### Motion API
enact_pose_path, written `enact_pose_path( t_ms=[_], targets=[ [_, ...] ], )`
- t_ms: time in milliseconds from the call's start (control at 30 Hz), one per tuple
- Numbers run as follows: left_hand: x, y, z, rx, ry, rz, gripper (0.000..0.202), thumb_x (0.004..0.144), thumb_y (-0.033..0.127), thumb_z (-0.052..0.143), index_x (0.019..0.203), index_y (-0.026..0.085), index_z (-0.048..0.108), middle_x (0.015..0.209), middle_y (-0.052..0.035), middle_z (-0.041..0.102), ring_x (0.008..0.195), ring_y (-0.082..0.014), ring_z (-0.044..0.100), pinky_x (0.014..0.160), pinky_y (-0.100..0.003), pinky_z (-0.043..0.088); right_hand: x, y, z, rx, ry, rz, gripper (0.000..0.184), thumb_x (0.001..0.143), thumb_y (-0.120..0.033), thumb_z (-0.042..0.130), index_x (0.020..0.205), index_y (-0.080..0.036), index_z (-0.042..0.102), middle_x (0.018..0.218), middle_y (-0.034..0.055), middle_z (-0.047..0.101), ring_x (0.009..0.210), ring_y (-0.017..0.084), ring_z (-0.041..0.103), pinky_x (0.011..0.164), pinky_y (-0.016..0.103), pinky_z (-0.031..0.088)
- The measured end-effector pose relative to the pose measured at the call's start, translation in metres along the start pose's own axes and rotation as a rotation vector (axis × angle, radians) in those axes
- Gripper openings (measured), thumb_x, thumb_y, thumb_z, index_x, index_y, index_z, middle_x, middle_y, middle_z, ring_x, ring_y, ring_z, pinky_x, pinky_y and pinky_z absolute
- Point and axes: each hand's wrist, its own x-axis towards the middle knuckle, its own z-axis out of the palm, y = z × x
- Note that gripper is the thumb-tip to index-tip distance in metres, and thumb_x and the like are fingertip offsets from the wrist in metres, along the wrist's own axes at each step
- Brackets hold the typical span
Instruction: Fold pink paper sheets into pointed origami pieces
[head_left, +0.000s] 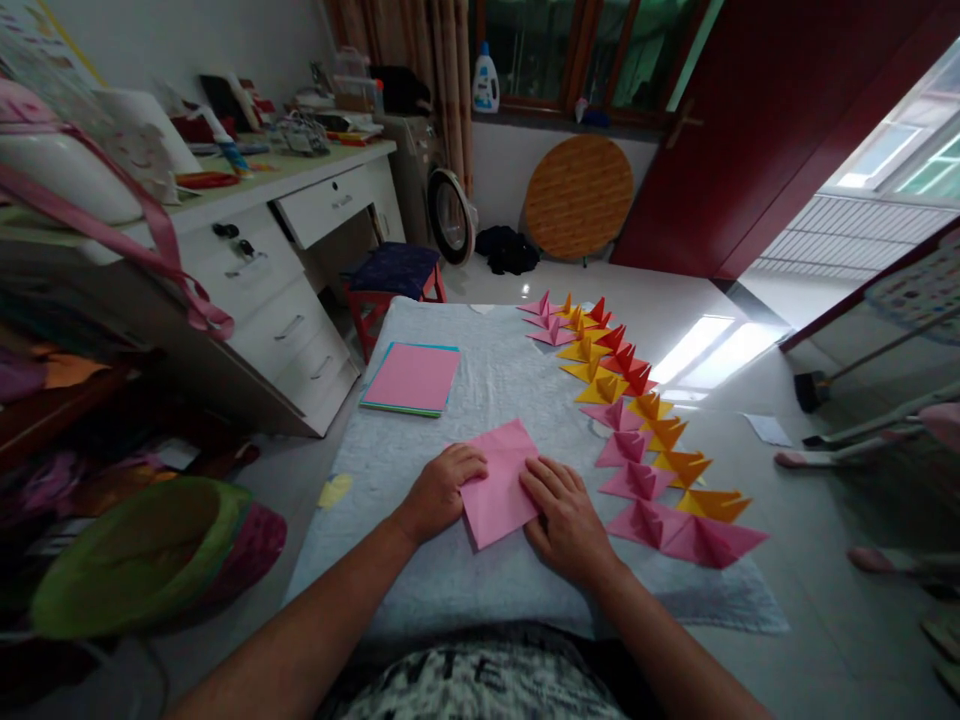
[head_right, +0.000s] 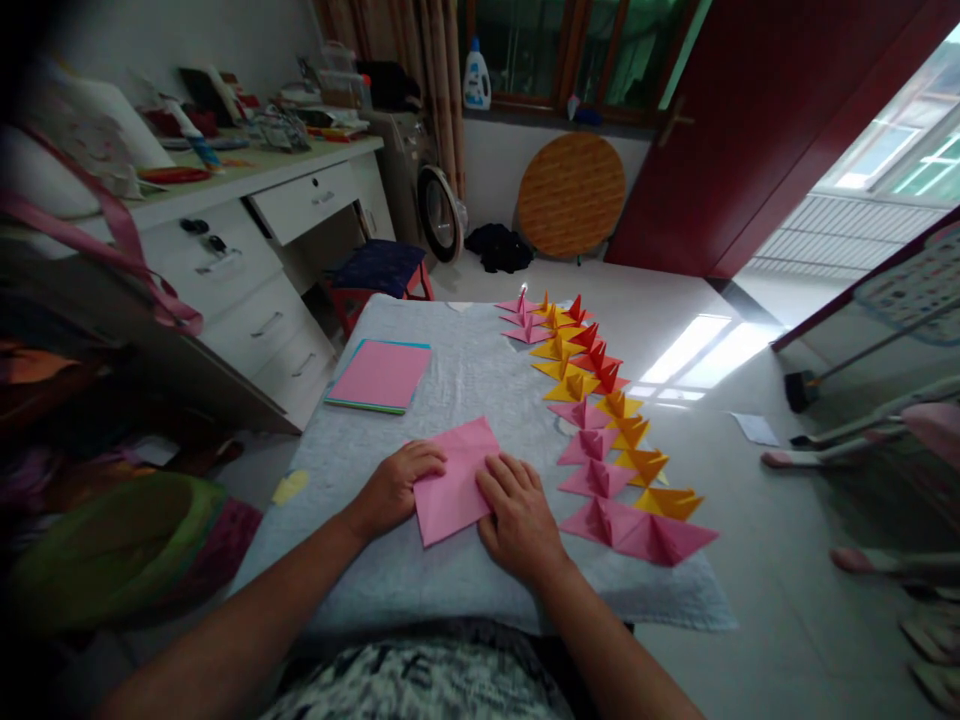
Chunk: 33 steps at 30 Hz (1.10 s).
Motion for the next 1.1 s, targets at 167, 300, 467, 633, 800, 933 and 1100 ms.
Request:
enact_pose_path(
  t_ms=[167, 300, 467, 633, 800, 933, 1100],
  targets=[
    [0.001, -0.003, -0.001, -0.047, 0.005, -0.036, 0.022, 0.078, 0.002, 0.056, 0.088, 0.020, 0.065, 0.102, -0.0067, 0.072, 0.103, -0.0214, 0.065, 0.098, -0.041, 0.049, -0.002, 0.004, 0.002, -0.020, -0.026, -0.070, 0.051, 0.082, -0.014, 0.057, 0.132, -0.024, 0.063, 0.144, 0.0080, 0.058, 0.136, 0.027, 0.046, 0.116, 0.051, 0.030],
    [0.001, -0.006, -0.010, -0.062, -0.010, -0.074, 0.027, 0.070, -0.001, 0.054, 0.085, 0.020, 0.062, 0.102, -0.0068, 0.070, 0.105, -0.0218, 0.063, 0.097, -0.040, 0.050, -0.002, 0.002, 0.001, -0.010, -0.027, -0.071, 0.044, 0.086, -0.014, 0.056, 0.127, -0.024, 0.067, 0.139, 0.0082, 0.062, 0.132, 0.026, 0.051, 0.113, 0.049, 0.036],
    [0.001, -0.009, -0.018, -0.075, -0.019, -0.087, 0.026, 0.068, -0.003, 0.048, 0.077, 0.019, 0.058, 0.099, -0.0070, 0.068, 0.103, -0.0209, 0.062, 0.097, -0.039, 0.050, -0.001, -0.001, 0.001, 0.018, -0.018, -0.037, 0.045, 0.086, -0.014, 0.055, 0.128, -0.021, 0.066, 0.139, 0.0087, 0.062, 0.131, 0.027, 0.052, 0.113, 0.049, 0.038],
    [-0.001, -0.009, -0.020, -0.092, -0.014, -0.098, 0.026, 0.069, -0.003, 0.049, 0.078, 0.019, 0.059, 0.097, -0.0063, 0.069, 0.103, -0.0205, 0.063, 0.095, -0.038, 0.051, -0.001, -0.003, 0.000, 0.027, -0.031, -0.034, 0.045, 0.086, -0.014, 0.053, 0.129, -0.018, 0.065, 0.139, 0.0094, 0.062, 0.132, 0.026, 0.051, 0.113, 0.048, 0.037],
    [-0.008, -0.009, -0.021, -0.085, 0.012, -0.086, 0.026, 0.070, -0.003, 0.052, 0.080, 0.019, 0.060, 0.098, -0.0060, 0.069, 0.104, -0.0206, 0.063, 0.097, -0.038, 0.050, -0.003, -0.007, 0.001, 0.024, -0.050, -0.048, 0.046, 0.086, -0.014, 0.053, 0.130, -0.018, 0.065, 0.141, 0.0098, 0.061, 0.132, 0.027, 0.051, 0.113, 0.049, 0.037],
    [-0.016, -0.007, -0.023, -0.085, 0.014, -0.083, 0.025, 0.072, -0.002, 0.054, 0.082, 0.019, 0.061, 0.100, -0.0065, 0.070, 0.105, -0.0204, 0.063, 0.099, -0.038, 0.050, -0.006, -0.011, 0.002, 0.033, -0.054, -0.067, 0.046, 0.086, -0.014, 0.052, 0.130, -0.018, 0.064, 0.141, 0.0099, 0.060, 0.133, 0.027, 0.050, 0.112, 0.048, 0.038],
    [-0.022, -0.004, -0.025, -0.072, 0.008, -0.063, 0.020, 0.077, 0.001, 0.059, 0.086, 0.019, 0.063, 0.102, -0.0062, 0.070, 0.108, -0.0205, 0.063, 0.101, -0.038, 0.049, -0.009, -0.010, 0.005, 0.043, -0.043, -0.074, 0.043, 0.088, -0.014, 0.052, 0.129, -0.019, 0.065, 0.142, 0.0098, 0.060, 0.134, 0.027, 0.050, 0.112, 0.049, 0.037]
  ],
)
